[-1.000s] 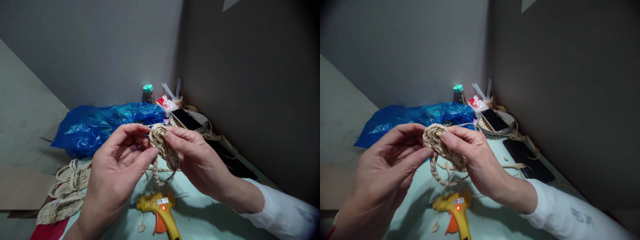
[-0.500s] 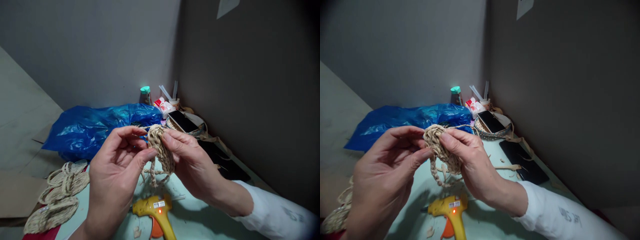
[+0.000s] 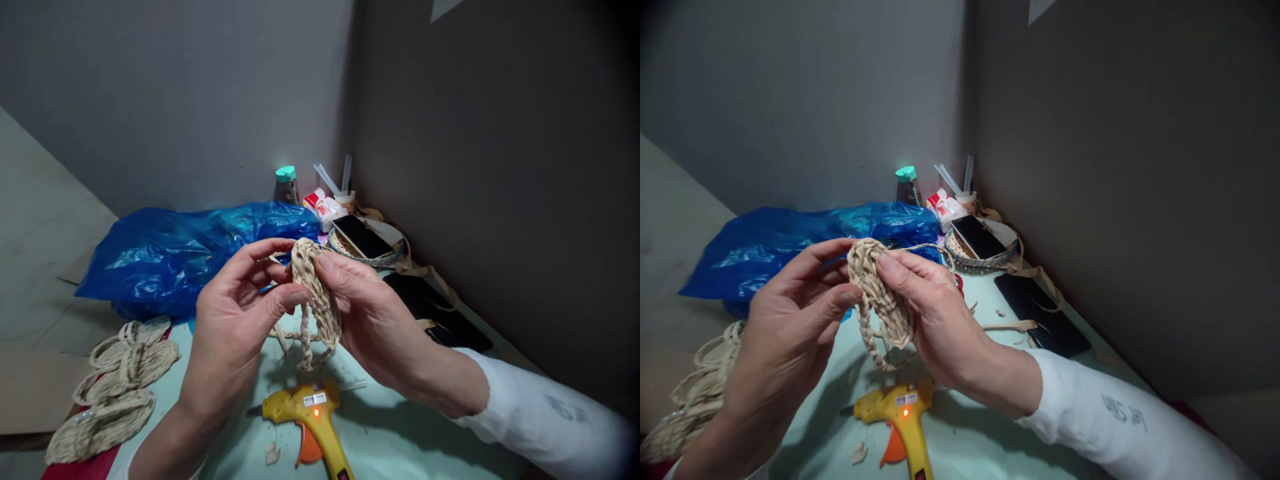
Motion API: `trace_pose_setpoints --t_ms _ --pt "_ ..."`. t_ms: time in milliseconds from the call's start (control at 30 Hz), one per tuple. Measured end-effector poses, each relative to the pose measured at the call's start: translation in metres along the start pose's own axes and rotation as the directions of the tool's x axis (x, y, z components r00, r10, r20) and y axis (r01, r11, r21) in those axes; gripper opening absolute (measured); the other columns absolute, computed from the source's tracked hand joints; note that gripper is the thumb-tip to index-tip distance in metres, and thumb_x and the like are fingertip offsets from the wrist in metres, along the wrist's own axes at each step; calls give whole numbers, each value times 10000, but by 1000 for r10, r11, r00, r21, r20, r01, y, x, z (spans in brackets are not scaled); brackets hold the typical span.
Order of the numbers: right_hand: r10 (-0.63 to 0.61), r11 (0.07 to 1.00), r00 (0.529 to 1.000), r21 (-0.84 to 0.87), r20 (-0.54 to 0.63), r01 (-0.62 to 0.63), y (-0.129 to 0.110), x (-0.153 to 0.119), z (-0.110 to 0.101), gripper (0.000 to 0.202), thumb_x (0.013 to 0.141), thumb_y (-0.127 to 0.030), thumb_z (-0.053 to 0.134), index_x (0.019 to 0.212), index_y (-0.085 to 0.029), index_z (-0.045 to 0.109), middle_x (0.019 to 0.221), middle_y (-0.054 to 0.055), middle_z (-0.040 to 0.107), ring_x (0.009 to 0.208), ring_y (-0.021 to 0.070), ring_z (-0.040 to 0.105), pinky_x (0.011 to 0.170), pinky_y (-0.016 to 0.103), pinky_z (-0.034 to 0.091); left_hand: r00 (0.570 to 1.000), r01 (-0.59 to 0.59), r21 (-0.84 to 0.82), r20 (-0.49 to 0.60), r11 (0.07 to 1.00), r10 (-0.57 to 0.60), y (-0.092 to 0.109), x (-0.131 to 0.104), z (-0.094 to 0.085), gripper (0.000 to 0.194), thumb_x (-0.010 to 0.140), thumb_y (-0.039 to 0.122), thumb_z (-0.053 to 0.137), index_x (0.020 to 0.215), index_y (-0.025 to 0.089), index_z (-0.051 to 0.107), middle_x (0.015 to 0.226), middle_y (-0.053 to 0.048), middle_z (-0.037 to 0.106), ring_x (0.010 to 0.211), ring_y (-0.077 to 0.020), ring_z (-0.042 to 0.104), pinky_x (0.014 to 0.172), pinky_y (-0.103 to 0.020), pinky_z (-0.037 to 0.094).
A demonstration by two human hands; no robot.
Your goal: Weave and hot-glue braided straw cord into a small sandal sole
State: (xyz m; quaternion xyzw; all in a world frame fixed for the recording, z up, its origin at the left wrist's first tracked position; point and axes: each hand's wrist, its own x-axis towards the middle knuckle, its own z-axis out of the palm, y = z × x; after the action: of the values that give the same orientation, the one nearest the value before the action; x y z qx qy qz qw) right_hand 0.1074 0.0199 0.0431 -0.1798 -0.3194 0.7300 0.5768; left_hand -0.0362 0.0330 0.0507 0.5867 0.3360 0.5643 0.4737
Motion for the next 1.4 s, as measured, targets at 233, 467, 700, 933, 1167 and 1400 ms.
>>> trace_pose_setpoints --t_ms 233,467,700,933,1167,1400 --pt "-26 999 1000 24 4 26 2 2 1 84 902 -261 717 926 -209 779 822 6 686 727 119 590 699 207 490 998 59 43 36 997 -61 -7 1 -1 329 833 331 793 1162 344 774 1185 -12 741 1094 -199 665 966 -269 531" --pt "-20 1000 998 12 52 19 1 3 -1 136 905 -300 711 907 -183 781 784 10 667 717 115 564 694 202 465 988 52 54 141 997 -59 -6 4 -8 302 876 363 745 1177 364 766 1390 -2 655 1352 -238 531 1162 -332 385" --pt "25 999 999 28 37 -26 9 2 -2 229 799 -380 798 833 -165 729 740 -4 606 678 117 525 644 215 439 932 204 -68 318 977 -172 -5 10 -10 434 828 440 775 1241 308 740 1566 -14 514 1429 -324 460 1120 -355 442" --pt "-86 958 994 -268 69 101 15 6 -7 302 955 -477 624 1003 -200 736 897 27 683 877 176 612 874 319 468 976 117 -73 194 990 -101 -3 7 -1 267 864 313 761 1129 278 774 1327 -26 721 1213 -225 653 1012 -260 515" --pt "-223 781 968 -574 112 246 3 14 -21 237 978 -429 610 1141 -262 656 1150 32 657 1094 208 598 960 344 465 998 -22 56 54 998 19 0 8 -8 269 880 310 745 1145 268 737 1269 -11 745 1178 -209 675 994 -266 530" --pt "-415 168 801 -829 431 533 -5 10 -16 205 896 -249 717 1064 -200 611 997 34 624 911 177 591 821 316 485 976 -129 424 -106 896 191 8 8 -5 97 809 214 759 905 223 750 890 44 792 807 -128 713 789 -197 538"
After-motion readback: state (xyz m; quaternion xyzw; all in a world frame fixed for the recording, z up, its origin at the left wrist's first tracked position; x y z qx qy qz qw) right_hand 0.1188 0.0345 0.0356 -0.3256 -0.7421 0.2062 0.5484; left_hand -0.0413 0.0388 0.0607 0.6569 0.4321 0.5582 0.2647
